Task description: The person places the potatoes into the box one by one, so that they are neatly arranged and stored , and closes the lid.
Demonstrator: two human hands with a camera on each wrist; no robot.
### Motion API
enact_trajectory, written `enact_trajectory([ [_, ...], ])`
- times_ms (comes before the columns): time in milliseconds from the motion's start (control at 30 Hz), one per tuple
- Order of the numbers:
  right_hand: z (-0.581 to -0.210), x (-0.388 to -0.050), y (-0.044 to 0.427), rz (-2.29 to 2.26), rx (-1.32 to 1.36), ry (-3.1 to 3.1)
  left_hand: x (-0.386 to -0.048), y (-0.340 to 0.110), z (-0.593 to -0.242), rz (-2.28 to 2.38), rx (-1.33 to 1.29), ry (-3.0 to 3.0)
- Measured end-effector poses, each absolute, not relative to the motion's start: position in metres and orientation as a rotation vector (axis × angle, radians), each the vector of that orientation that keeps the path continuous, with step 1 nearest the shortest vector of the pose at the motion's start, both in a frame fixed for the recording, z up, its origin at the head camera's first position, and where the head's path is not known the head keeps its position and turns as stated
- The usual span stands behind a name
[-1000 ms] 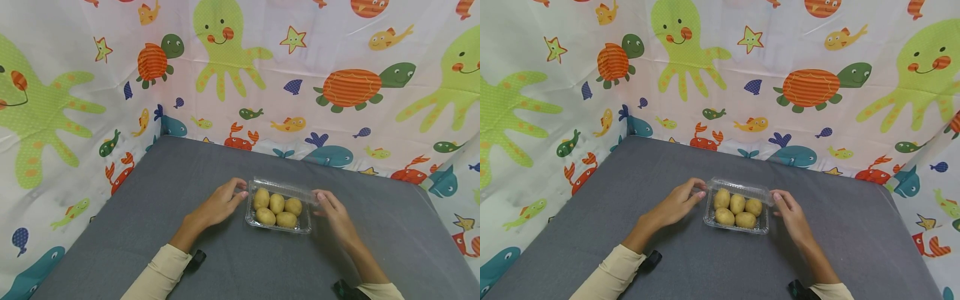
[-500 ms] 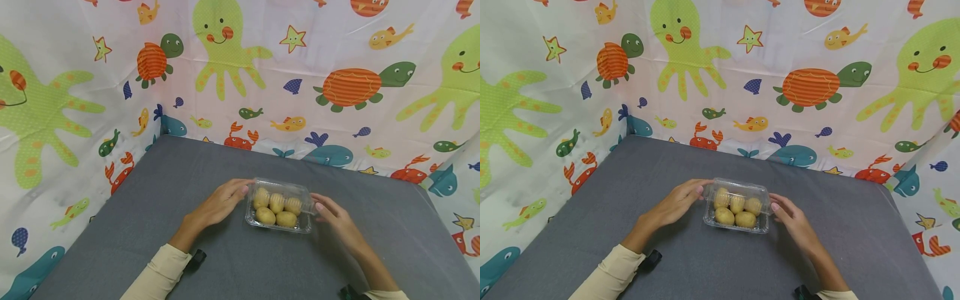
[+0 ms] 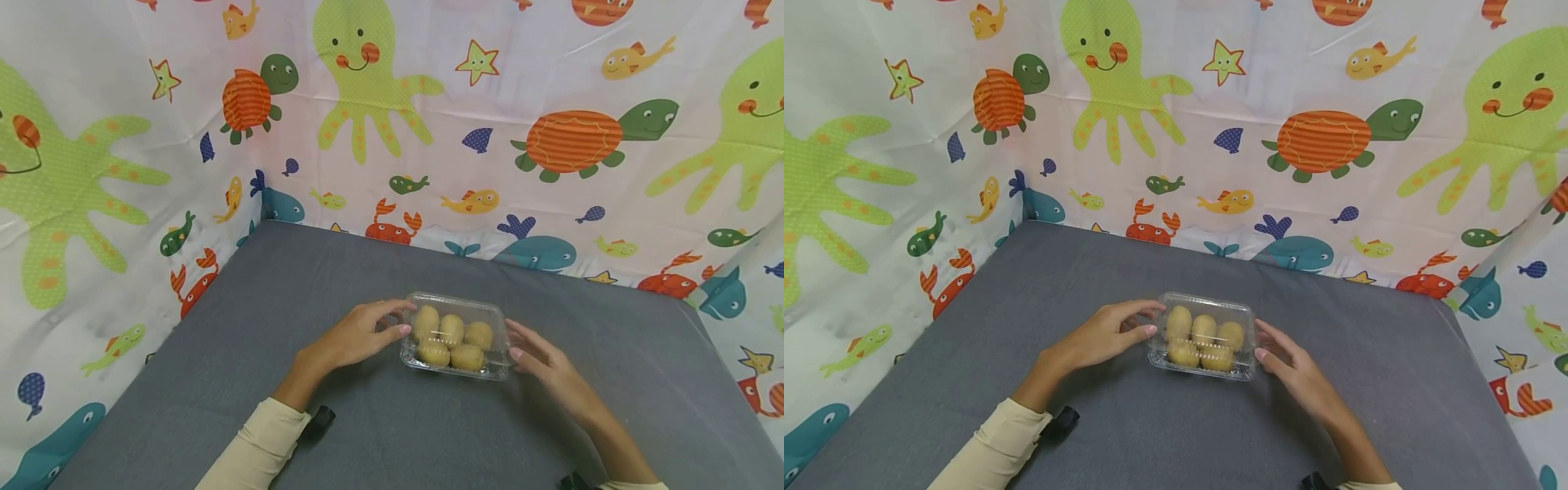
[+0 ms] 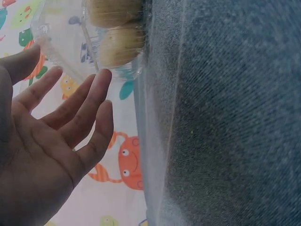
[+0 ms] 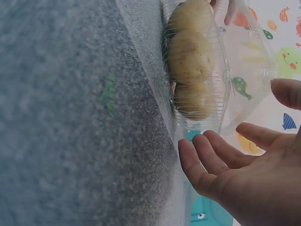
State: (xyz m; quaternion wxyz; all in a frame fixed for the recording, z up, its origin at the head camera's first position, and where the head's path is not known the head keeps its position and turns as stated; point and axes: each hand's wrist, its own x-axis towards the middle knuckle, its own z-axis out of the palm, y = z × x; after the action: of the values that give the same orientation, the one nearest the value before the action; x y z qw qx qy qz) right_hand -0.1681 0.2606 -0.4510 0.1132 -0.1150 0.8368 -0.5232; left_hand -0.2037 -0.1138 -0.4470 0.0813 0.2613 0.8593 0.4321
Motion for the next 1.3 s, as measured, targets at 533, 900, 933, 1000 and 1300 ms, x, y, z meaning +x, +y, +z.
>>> enact_trajectory([
  [533, -0.458, -0.162, 0.259, -1.412, -0.3, 2.465, -0.203, -0.113, -0.448, 1.217, 0.755, 2.48],
  [900, -0.463, -0.161, 0.259, -1.48, -0.396, 2.45, -0.201, -0.108, -0.452, 1.265, 0.702, 2.401],
  [933, -0.463, -0.161, 0.259, -1.491, -0.405, 2.437, -0.201, -0.108, -0.452, 1.269, 0.705, 2.4],
  [1000, -0.463, -0.161, 0.259, -1.513, -0.407, 2.405, -0.201, -0.107, -0.453, 1.277, 0.711, 2.396],
  [1300, -0.465, -0.16, 0.258, -1.6, -0.412, 2.325, -0.201, -0.105, -0.453, 1.305, 0.725, 2.377],
])
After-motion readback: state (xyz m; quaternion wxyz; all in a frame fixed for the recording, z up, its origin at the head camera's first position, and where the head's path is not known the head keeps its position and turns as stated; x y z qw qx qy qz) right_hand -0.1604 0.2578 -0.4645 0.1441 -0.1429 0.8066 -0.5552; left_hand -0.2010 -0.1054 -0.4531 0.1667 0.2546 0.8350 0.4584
